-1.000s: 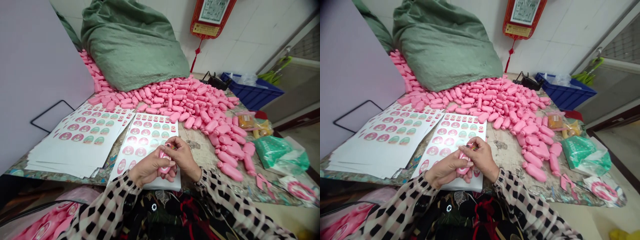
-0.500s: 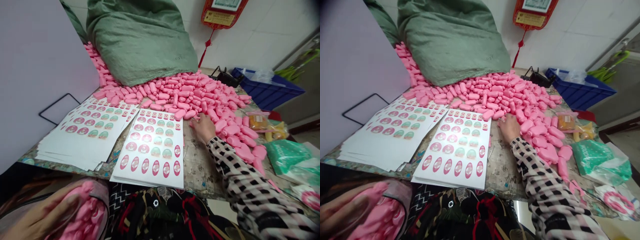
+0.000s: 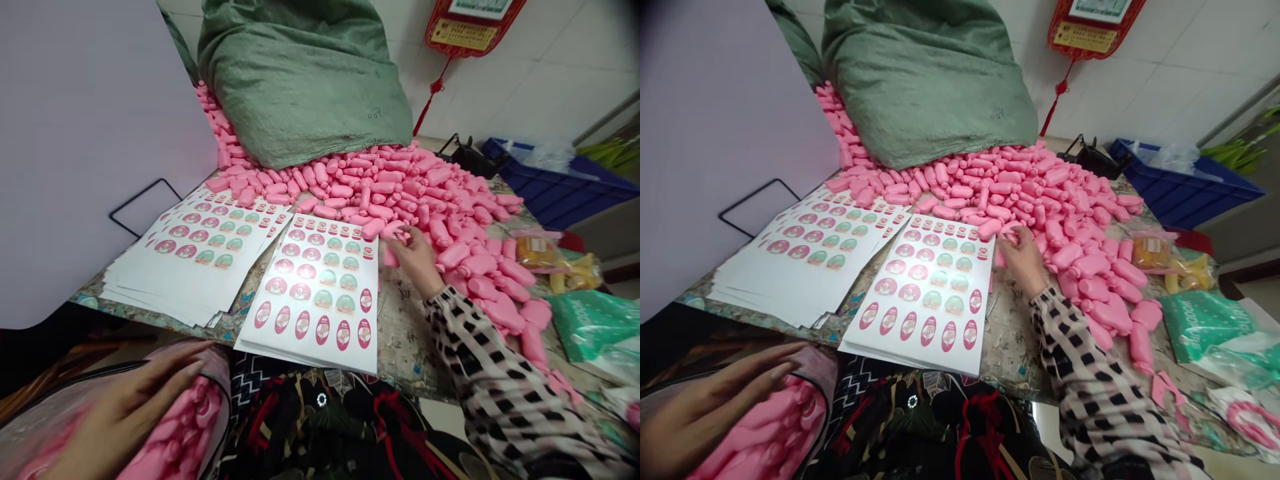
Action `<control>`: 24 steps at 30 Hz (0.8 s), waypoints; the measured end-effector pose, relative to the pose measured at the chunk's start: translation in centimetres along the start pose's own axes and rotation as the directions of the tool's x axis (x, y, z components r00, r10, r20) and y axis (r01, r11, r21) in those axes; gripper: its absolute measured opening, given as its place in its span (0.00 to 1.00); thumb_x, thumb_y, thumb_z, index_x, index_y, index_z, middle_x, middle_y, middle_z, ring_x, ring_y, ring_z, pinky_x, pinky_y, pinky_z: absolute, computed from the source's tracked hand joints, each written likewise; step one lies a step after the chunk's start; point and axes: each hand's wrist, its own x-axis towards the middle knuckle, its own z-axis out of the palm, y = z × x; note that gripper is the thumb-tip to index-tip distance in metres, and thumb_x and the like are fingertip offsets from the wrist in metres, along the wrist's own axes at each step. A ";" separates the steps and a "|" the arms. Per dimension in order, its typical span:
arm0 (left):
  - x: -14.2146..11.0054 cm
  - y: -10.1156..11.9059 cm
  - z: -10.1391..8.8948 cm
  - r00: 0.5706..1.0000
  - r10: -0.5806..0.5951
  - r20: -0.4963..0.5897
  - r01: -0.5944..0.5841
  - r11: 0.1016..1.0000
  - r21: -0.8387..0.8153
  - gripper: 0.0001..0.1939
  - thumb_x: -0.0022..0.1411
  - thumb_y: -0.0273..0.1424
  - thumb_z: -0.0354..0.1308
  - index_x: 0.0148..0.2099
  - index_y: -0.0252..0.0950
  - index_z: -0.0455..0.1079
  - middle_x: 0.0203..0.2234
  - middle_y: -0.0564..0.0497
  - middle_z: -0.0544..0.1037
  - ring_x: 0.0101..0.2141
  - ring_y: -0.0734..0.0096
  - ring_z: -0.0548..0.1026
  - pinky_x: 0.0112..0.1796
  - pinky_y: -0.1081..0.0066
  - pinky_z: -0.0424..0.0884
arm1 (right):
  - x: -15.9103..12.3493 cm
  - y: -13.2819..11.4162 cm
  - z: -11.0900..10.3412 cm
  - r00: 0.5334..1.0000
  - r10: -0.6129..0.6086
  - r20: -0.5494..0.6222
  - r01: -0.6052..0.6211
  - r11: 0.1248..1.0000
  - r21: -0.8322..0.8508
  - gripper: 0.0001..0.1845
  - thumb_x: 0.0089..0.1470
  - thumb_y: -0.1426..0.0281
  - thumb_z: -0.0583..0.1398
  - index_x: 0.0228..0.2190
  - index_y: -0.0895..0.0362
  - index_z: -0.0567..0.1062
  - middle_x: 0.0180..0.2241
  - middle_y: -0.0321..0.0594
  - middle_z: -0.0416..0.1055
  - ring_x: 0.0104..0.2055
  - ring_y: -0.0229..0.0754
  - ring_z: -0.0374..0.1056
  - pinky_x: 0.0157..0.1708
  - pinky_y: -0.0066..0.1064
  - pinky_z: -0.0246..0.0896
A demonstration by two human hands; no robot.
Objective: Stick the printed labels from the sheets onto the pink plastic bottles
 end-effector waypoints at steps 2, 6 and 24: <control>0.2 3.4 4.0 0.991 -0.019 0.135 0.039 0.988 -0.147 0.21 0.49 0.47 0.62 0.46 0.50 0.73 0.39 0.54 0.79 0.41 0.58 0.74 0.44 0.60 0.70 | -3.5 -2.3 0.5 0.982 -0.011 0.187 -0.054 0.938 0.343 0.24 0.48 0.58 0.60 0.46 0.55 0.68 0.38 0.42 0.72 0.35 0.43 0.69 0.31 0.33 0.65; 1.6 7.8 11.7 0.888 0.125 0.443 0.217 0.735 -0.643 0.29 0.55 0.44 0.59 0.58 0.43 0.61 0.45 0.44 0.74 0.38 0.63 0.75 0.41 0.62 0.70 | -11.6 -6.5 1.6 0.857 -0.088 0.507 -0.251 0.789 0.561 0.19 0.49 0.59 0.61 0.43 0.50 0.68 0.31 0.34 0.70 0.31 0.37 0.67 0.28 0.28 0.64; 5.1 11.0 18.1 0.616 0.641 0.459 -0.780 0.580 0.237 0.10 0.60 0.29 0.51 0.44 0.38 0.68 0.41 0.49 0.73 0.40 0.64 0.69 0.41 0.66 0.65 | -10.3 0.9 -1.3 0.944 -0.172 0.281 0.289 0.841 -0.456 0.10 0.60 0.66 0.51 0.37 0.53 0.72 0.38 0.38 0.70 0.39 0.40 0.66 0.35 0.29 0.55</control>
